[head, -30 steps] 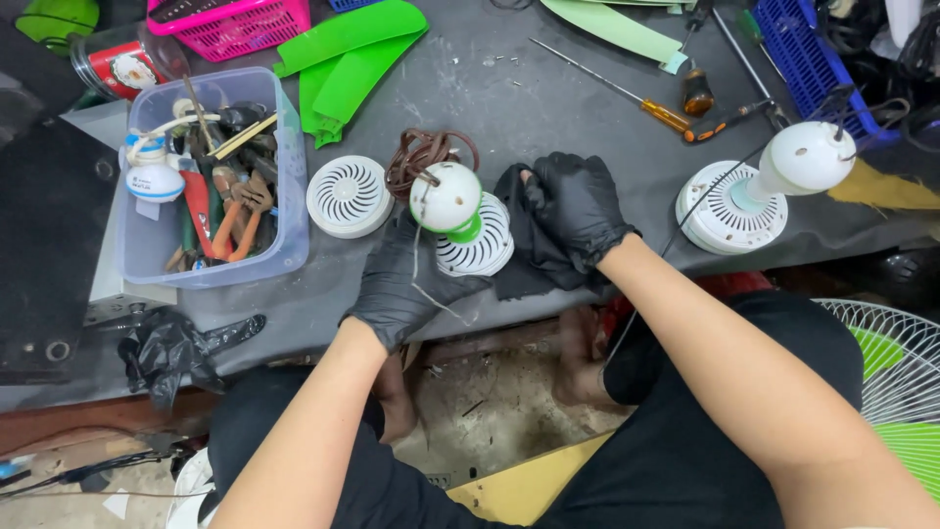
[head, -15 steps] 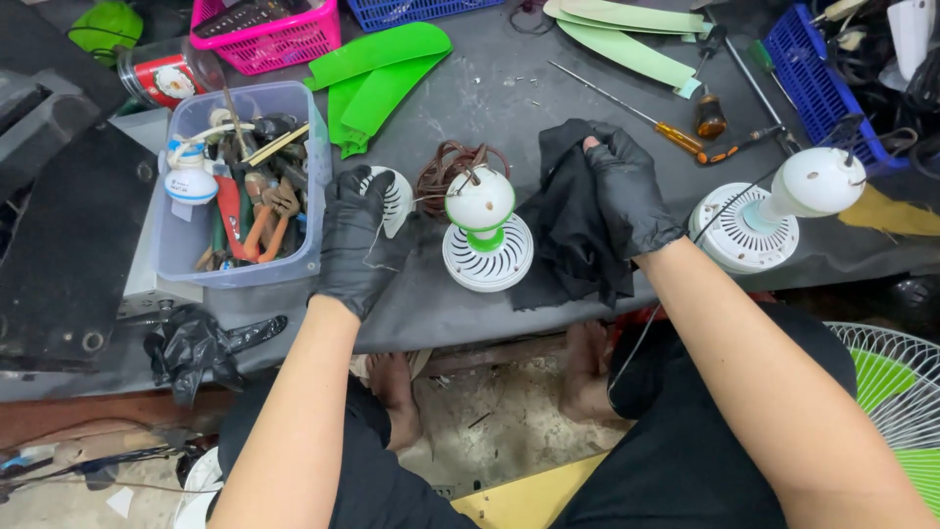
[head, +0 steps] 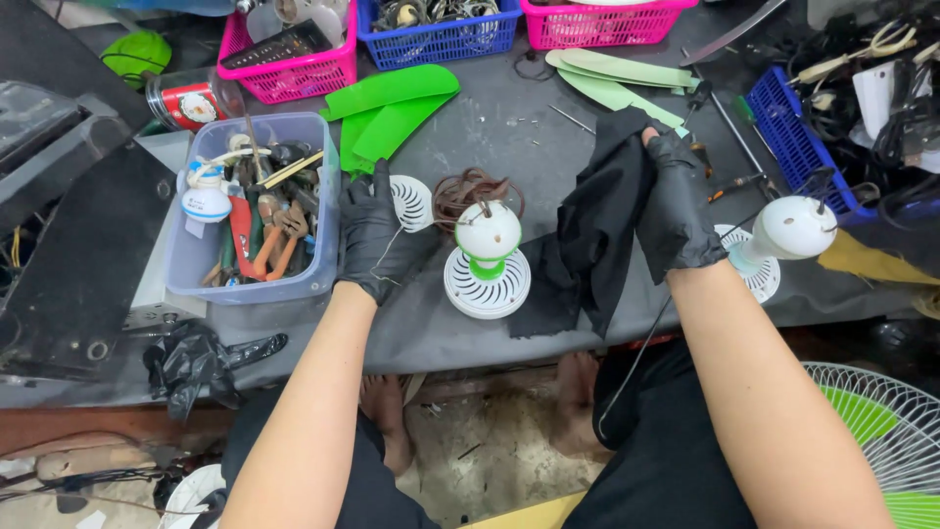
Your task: Untangling a power cord, wrapping it around the base of a small portable fan, and assembling the fan components at a repair bench.
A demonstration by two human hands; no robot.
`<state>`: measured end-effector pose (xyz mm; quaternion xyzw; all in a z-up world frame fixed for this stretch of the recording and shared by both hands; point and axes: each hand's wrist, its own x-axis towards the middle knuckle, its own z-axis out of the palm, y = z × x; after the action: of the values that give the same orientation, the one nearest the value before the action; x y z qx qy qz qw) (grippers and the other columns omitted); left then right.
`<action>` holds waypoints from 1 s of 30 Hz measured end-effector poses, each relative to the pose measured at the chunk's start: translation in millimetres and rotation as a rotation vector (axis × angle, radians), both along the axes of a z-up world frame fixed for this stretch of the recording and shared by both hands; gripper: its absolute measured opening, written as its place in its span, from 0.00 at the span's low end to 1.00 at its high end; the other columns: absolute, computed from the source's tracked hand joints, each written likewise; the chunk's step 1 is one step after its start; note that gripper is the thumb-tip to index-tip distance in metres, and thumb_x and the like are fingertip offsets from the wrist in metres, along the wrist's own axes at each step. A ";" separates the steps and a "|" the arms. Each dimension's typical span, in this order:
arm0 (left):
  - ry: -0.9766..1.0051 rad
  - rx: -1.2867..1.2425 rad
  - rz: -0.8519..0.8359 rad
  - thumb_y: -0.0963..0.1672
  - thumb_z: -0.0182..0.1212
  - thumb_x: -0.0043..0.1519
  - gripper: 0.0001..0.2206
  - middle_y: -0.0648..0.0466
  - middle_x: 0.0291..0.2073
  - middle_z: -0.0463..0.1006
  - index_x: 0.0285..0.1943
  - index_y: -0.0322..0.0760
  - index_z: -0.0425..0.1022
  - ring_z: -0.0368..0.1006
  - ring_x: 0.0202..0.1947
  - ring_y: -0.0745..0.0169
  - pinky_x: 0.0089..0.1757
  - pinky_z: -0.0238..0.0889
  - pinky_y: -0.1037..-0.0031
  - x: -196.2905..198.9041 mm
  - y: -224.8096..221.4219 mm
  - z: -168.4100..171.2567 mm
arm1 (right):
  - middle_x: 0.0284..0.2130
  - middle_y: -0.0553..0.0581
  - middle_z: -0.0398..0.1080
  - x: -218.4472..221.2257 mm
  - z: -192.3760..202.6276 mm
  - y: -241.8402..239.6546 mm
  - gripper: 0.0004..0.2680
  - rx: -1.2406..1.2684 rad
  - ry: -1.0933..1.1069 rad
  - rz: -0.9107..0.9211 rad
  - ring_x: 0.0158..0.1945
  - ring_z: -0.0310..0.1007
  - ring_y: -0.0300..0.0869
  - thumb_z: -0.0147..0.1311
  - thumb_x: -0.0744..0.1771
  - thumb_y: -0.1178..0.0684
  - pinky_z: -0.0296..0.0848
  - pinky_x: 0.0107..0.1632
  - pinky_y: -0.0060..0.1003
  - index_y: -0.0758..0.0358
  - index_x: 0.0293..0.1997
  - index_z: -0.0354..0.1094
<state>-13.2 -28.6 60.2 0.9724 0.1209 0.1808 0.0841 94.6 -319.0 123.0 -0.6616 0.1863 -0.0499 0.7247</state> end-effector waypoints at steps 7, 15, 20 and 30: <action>-0.200 -0.230 -0.020 0.53 0.70 0.46 0.45 0.38 0.55 0.65 0.75 0.46 0.53 0.62 0.56 0.32 0.56 0.56 0.53 21.8 17.4 -26.5 | 0.52 0.55 0.71 -58.2 30.2 23.4 0.18 -0.202 -0.033 0.161 0.55 0.70 0.45 0.60 0.63 0.36 0.70 0.56 0.37 0.46 0.56 0.70; -0.248 -0.157 0.054 0.56 0.62 0.54 0.38 0.46 0.57 0.67 0.73 0.43 0.55 0.63 0.59 0.51 0.59 0.51 0.66 20.6 10.0 -13.1 | 0.36 0.56 0.76 -58.0 22.4 35.6 0.08 -0.072 -0.153 0.405 0.38 0.77 0.40 0.56 0.67 0.45 0.80 0.39 0.32 0.54 0.45 0.75; -0.287 -1.382 -0.054 0.58 0.59 0.60 0.31 0.46 0.65 0.64 0.71 0.53 0.60 0.68 0.58 0.55 0.45 0.74 0.73 37.9 19.6 -9.8 | 0.41 0.57 0.76 -0.8 -30.8 15.8 0.12 -0.169 -0.125 0.373 0.40 0.78 0.41 0.51 0.62 0.52 0.80 0.36 0.28 0.52 0.47 0.74; -0.387 -2.611 -0.592 0.48 0.57 0.64 0.19 0.36 0.52 0.76 0.58 0.28 0.72 0.78 0.45 0.40 0.44 0.77 0.59 69.9 -7.9 15.5 | 0.41 0.49 0.75 21.7 -18.0 59.8 0.06 -0.206 -0.414 0.354 0.44 0.70 0.32 0.59 0.66 0.53 0.75 0.46 0.29 0.49 0.47 0.73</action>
<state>56.7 -36.5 75.7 0.1316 -0.0228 0.0432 0.9901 116.3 -259.2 105.0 -0.7295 -0.0901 -0.0754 0.6738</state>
